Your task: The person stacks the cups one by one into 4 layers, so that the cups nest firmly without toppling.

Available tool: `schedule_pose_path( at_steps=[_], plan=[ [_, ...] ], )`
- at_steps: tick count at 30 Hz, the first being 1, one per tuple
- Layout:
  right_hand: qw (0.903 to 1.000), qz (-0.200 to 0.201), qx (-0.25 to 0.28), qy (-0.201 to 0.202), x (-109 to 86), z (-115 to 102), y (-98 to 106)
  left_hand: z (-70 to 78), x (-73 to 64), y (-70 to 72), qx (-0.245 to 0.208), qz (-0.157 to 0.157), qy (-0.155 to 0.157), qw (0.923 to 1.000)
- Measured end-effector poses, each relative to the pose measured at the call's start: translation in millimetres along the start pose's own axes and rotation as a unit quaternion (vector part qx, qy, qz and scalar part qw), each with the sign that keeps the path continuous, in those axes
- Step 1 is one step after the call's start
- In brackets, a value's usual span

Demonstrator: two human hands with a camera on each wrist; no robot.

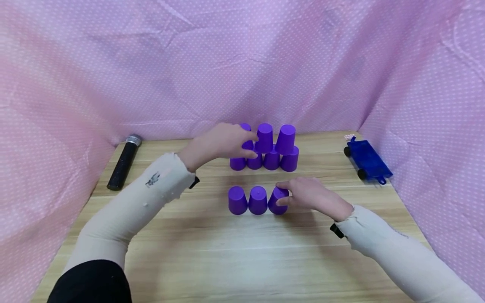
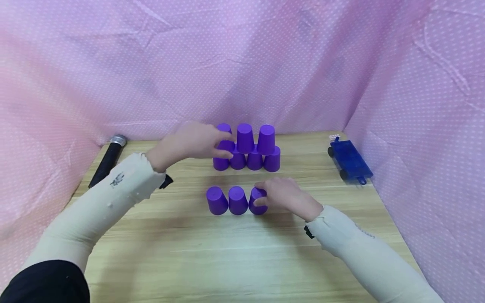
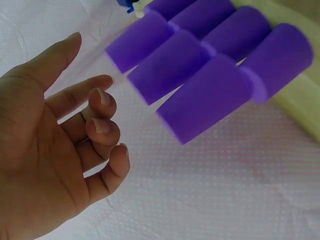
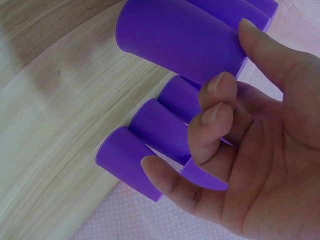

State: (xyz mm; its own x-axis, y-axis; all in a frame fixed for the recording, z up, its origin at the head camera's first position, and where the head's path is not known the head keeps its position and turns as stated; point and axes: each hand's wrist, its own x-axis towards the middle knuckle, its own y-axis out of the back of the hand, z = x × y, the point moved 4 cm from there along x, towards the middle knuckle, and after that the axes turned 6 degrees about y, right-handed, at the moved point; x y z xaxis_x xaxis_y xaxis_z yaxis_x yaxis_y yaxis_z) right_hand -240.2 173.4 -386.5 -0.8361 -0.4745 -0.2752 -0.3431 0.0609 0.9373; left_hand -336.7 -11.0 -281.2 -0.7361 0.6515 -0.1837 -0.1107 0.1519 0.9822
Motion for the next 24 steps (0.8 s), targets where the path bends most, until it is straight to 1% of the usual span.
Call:
schedule_pose_path(
  at_steps=[3,6,8,11,14,15,17,21,24],
  plan=[
    [1.0,0.0,0.001,0.002,-0.4,0,-1,-2.1,-14.3,-16.4,-0.019,-0.003,-0.02,0.9996],
    [1.0,0.0,0.003,0.003,-0.1,0,-2,-5.4,-26.1,-33.3,-0.05,-0.019,-0.038,0.9979],
    [1.0,0.001,0.004,0.005,0.3,0,-2,-7.9,-32.3,-43.8,-0.064,-0.026,-0.043,0.9967],
    [1.0,0.001,0.001,0.009,0.9,1,-2,-11.5,-40.3,-58.6,-0.076,-0.041,-0.039,0.9955],
    [0.9999,0.002,-0.002,0.012,1.1,1,-1,-13.5,-46.3,-71.9,-0.086,-0.058,-0.03,0.9941],
    [0.9999,0.003,-0.002,0.013,1.2,2,-1,-13.2,-47.9,-76.0,-0.092,-0.065,-0.029,0.9931],
    [0.9999,0.004,-0.001,0.016,1.3,2,0,-12.4,-50.7,-84.1,-0.096,-0.07,-0.033,0.9924],
    [0.9998,0.005,0.002,0.017,1.7,0,0,-10.1,-54.6,-98.4,-0.086,-0.067,-0.041,0.9932],
    [0.9998,0.004,0.005,0.016,2.5,-1,0,-10.1,-57.1,-105.6,-0.083,-0.064,-0.037,0.9939]
  ],
)
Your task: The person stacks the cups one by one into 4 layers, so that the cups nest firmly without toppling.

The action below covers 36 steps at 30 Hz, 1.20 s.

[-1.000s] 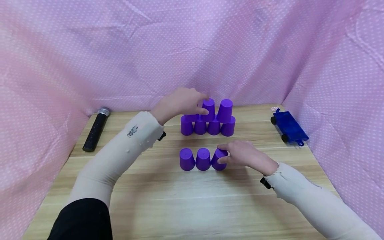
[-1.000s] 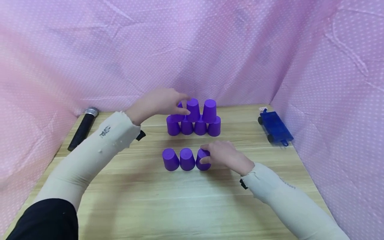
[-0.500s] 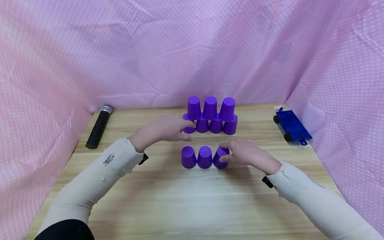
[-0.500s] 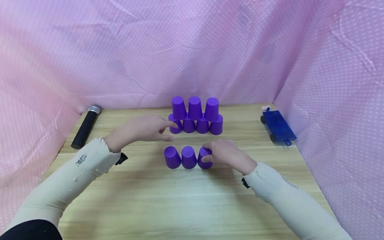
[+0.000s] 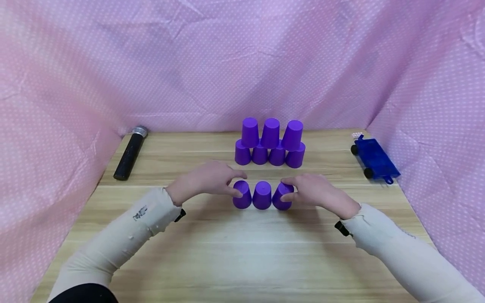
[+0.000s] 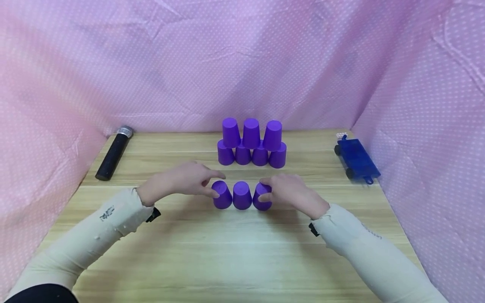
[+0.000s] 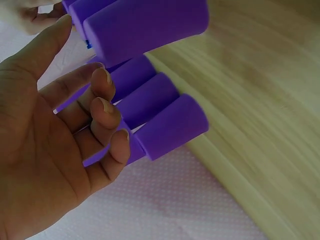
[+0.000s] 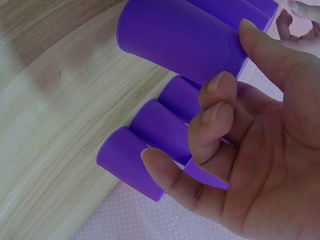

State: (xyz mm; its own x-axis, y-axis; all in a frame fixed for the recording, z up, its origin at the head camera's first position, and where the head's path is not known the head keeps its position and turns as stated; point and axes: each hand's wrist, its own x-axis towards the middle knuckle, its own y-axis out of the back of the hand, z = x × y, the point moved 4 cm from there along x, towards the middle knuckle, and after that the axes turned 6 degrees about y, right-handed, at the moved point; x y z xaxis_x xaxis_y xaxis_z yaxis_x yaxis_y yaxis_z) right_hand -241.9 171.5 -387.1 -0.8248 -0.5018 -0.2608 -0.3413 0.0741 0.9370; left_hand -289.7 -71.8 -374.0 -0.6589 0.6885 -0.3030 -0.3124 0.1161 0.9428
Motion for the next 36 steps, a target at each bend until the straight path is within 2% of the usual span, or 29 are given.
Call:
schedule_pose_path(
  at_steps=[12,21,36],
  plan=[
    [1.0,0.0,0.0,0.0,0.0,0,0,-2.8,-0.2,-10.1,-0.007,0.012,0.005,0.9999],
    [0.9999,0.008,-0.004,0.008,0.6,2,-1,-0.6,3.7,-12.6,-0.014,0.032,-0.024,0.9991],
    [0.9995,0.023,-0.006,0.022,0.0,0,1,-9.0,7.8,-20.2,-0.066,0.002,-0.011,0.9977]
  ],
)
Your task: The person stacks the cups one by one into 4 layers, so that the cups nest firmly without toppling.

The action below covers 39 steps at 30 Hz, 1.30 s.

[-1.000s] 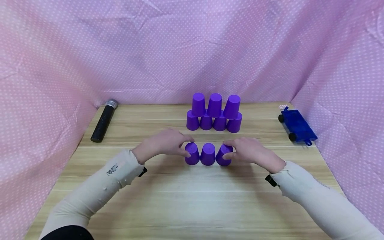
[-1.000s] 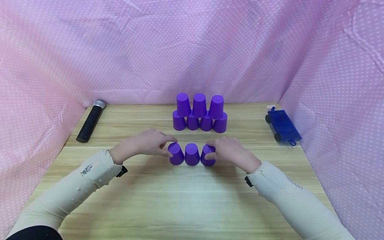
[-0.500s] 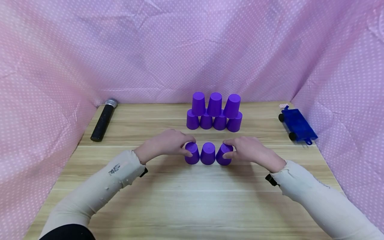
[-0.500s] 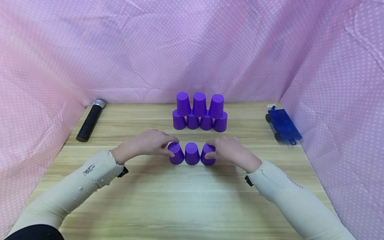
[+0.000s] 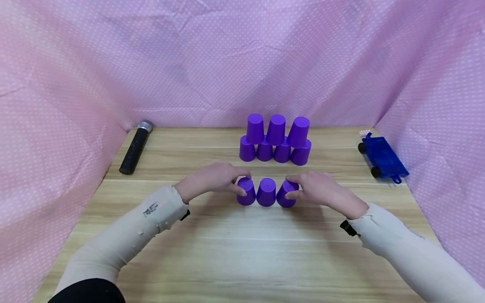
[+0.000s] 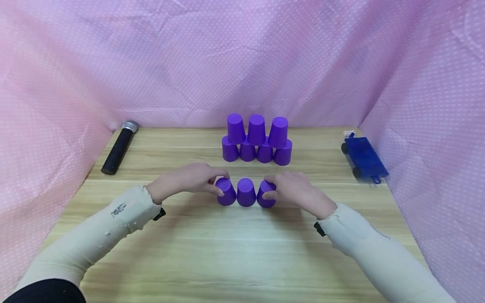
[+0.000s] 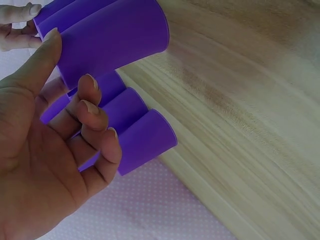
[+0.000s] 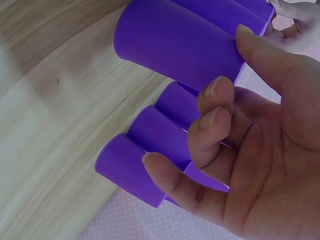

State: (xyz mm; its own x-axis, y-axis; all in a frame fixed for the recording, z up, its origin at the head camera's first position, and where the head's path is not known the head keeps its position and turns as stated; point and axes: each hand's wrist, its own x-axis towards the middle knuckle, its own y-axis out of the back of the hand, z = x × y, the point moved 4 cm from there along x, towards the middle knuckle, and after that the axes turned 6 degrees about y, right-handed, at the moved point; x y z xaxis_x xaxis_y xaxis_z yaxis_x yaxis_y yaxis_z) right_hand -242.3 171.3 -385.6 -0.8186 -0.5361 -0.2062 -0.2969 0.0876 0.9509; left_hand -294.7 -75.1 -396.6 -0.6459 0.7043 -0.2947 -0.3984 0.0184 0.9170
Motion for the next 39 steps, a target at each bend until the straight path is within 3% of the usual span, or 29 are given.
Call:
schedule_pose_path(
  at_steps=[14,22,27,34,39],
  plan=[
    [0.9996,0.005,-0.022,0.017,-1.2,-4,-2,3.0,1.0,1.9,-0.006,-0.028,0.025,0.9993],
    [0.9989,0.017,-0.041,0.014,-6.9,-3,11,0.2,5.8,1.4,-0.01,-0.037,0.029,0.9988],
    [0.9985,0.022,-0.05,-0.005,-9.4,-4,47,-0.9,3.9,2.5,-0.008,-0.046,0.038,0.9982],
    [0.9959,0.042,-0.073,-0.034,-16.1,-1,128,3.5,2.8,6.1,0.004,-0.05,0.05,0.9975],
    [0.9947,0.018,-0.076,-0.067,-7.7,10,178,8.0,2.5,8.2,0.015,-0.057,0.065,0.9962]
  ],
)
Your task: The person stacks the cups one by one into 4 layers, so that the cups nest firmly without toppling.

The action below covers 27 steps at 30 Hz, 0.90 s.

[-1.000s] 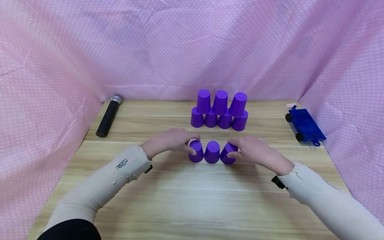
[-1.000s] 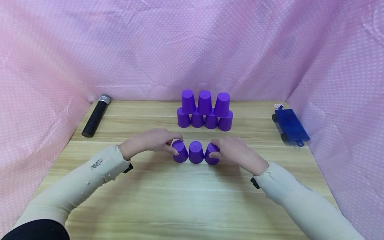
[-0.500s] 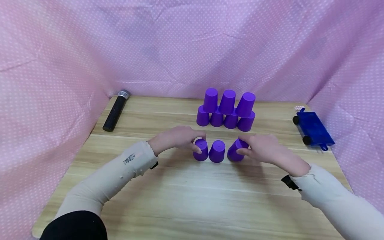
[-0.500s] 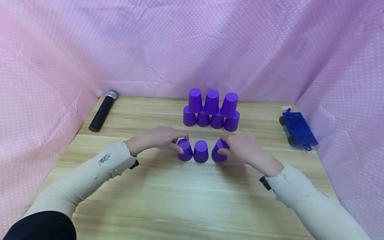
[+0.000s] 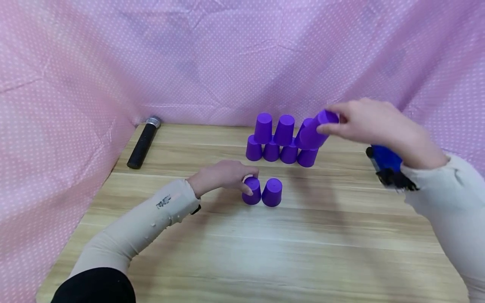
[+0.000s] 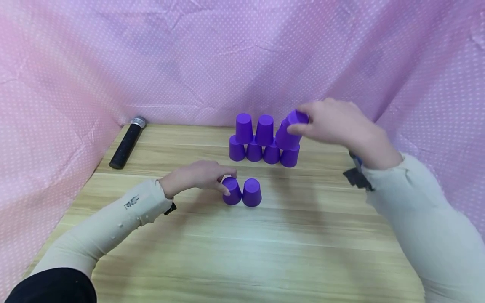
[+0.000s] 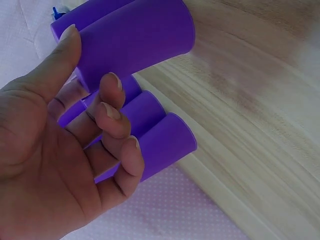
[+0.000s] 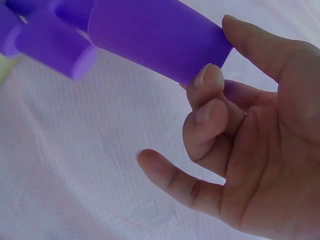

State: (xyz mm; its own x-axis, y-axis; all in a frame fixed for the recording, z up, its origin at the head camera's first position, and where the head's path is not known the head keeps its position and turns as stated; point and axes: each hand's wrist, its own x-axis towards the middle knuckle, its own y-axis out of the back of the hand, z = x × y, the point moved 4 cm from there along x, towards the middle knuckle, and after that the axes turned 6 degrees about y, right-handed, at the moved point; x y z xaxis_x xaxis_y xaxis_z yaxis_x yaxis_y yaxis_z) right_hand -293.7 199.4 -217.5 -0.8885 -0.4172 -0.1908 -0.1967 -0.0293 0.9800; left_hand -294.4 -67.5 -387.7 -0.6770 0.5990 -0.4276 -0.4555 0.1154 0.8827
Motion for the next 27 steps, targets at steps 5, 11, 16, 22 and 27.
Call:
schedule_pose_path(
  at_steps=[5,11,16,22,27],
  plan=[
    [0.999,-0.043,0.003,-0.009,26.4,9,26,1.4,-0.8,-0.2,0.002,-0.001,0.013,0.9999],
    [0.9957,-0.09,0.011,-0.02,56.9,11,36,2.3,-1.0,-1.0,0.001,-0.002,0.025,0.9997],
    [0.9928,-0.111,0.035,-0.027,73.4,11,36,4.8,-1.9,0.7,-0.001,0.002,0.023,0.9997],
    [0.9919,-0.117,0.043,-0.021,86.1,11,31,6.6,-2.7,2.2,-0.001,0.003,0.023,0.9997],
    [0.9908,-0.123,0.052,-0.017,91.9,11,27,6.6,-2.6,2.1,0.004,0.004,0.023,0.9997]
  ],
)
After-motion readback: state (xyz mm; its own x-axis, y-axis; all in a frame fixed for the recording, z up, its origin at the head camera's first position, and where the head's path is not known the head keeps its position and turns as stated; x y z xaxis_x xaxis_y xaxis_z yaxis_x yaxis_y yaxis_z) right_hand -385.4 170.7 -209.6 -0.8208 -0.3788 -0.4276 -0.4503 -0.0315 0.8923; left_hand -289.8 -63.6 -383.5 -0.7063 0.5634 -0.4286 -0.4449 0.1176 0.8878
